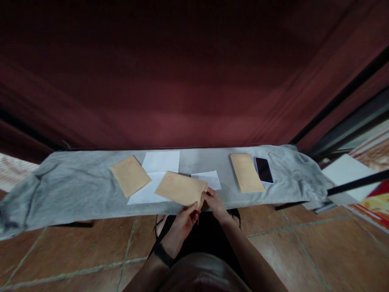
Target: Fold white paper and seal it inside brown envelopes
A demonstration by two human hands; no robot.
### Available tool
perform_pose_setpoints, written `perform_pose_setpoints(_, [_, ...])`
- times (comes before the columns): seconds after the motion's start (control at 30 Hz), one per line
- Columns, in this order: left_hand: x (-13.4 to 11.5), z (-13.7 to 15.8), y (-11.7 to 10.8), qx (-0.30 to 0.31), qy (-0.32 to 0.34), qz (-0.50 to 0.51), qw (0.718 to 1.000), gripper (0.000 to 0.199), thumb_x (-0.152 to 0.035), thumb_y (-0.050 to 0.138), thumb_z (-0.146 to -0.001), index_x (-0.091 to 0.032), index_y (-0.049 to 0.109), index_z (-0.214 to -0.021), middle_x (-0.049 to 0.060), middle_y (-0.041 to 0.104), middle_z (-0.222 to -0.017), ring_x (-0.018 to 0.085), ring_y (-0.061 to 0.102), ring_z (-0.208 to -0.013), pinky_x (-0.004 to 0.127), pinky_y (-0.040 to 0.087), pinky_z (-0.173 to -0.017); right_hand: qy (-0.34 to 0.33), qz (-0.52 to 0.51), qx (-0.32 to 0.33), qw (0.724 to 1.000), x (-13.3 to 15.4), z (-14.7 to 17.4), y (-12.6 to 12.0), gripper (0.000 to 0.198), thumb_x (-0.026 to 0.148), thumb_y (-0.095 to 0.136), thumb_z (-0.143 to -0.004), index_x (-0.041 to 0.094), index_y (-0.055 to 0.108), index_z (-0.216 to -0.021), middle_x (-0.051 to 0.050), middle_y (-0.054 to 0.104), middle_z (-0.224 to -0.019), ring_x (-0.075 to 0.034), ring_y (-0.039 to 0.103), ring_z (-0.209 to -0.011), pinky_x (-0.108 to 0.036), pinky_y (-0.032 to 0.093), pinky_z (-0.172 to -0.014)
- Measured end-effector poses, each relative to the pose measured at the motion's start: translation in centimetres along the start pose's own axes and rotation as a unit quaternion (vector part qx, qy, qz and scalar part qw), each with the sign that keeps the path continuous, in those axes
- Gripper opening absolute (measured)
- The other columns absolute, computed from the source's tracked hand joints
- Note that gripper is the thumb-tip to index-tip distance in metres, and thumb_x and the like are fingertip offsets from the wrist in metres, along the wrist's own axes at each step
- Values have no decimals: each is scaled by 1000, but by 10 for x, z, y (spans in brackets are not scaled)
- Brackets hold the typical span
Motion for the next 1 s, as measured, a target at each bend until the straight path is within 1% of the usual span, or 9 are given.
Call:
perform_pose_setpoints(0.13, [12, 10, 12, 61, -1, -195, 979, 28, -39, 81, -74, -15, 68, -82, 4, 69, -73, 13, 65, -64, 23, 49, -58, -68, 145, -65, 985, 10, -6, -24, 23, 37, 56, -78, 22, 68, -92, 0, 70, -81, -19, 62, -77, -30, 50, -76])
perform_pose_setpoints(0.2, [-6, 15, 23, 87, 99, -363, 923, 29, -45, 73, -80, -17, 69, -86, 6, 71, -82, 18, 68, -74, 30, 54, -67, -82, 187, -77, 976, 12, -5, -34, 22, 33, 53, -79, 23, 67, -93, 0, 69, -80, -19, 61, -78, -30, 49, -77])
perform_pose_setpoints(0.27, [-39, 23, 39, 76, 265, -521, 807, 33, -42, 71, -81, -20, 69, -106, 10, 71, -109, 26, 67, -104, 42, 52, -92, -88, 192, -60, 976, 13, -3, -38, 23, 30, 50, -80, 23, 66, -94, 0, 69, -81, -20, 62, -81, -31, 50, -78])
perform_pose_setpoints(0.33, [-67, 31, 58, 56, 396, -647, 650, 64, -38, 74, -79, -25, 53, -138, 13, 50, -148, 34, 43, -139, 56, 31, -115, -98, 177, -27, 979, 16, 0, -37, 26, 29, 49, -80, 22, 66, -99, -1, 70, -88, -21, 63, -88, -32, 51, -82])
perform_pose_setpoints(0.4, [-78, 26, 68, 60, 430, -731, 526, 92, -41, 79, -74, -28, 33, -153, 14, 20, -165, 39, 16, -151, 64, 13, -119, -110, 166, 2, 980, 21, 4, -34, 31, 28, 48, -81, 22, 66, -106, -2, 72, -97, -22, 64, -95, -34, 51, -88])
perform_pose_setpoints(0.47, [-83, 15, 69, 79, 423, -774, 464, 110, -46, 82, -69, -28, 19, -158, 15, 4, -168, 39, 6, -153, 65, 8, -119, -116, 171, 21, 978, 26, 8, -32, 33, 27, 48, -83, 22, 66, -110, -3, 72, -102, -23, 64, -100, -36, 50, -93])
perform_pose_setpoints(0.6, [-77, -4, 58, 128, 392, -806, 424, 122, -51, 83, -65, -28, 10, -160, 16, 0, -168, 38, 4, -153, 63, 7, -119, -116, 188, 47, 974, 31, 14, -30, 32, 28, 48, -87, 22, 66, -112, -3, 73, -104, -23, 64, -101, -36, 50, -94])
perform_pose_setpoints(0.77, [-67, -6, 53, 153, 385, -812, 410, 119, -47, 82, -65, -26, 13, -160, 17, 23, -163, 37, 14, -152, 61, 6, -121, -109, 218, 39, 969, 23, 14, -37, 27, 28, 49, -88, 23, 66, -108, -3, 72, -100, -22, 65, -98, -34, 51, -90])
perform_pose_setpoints(1.0, [-71, 4, 64, 143, 415, -799, 411, 104, -42, 74, -74, -25, 17, -159, 15, 35, -157, 34, 25, -148, 59, 5, -122, -95, 283, -98, 949, 13, 11, -68, 16, 29, 49, -86, 23, 58, -97, -2, 67, -83, -20, 63, -80, -30, 51, -76])
Point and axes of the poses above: each hand's wrist, its own z-axis away from the middle knuckle, its own y-axis out of the palm, x = y × z, the point moved 9 cm from there along -z, towards the middle knuckle
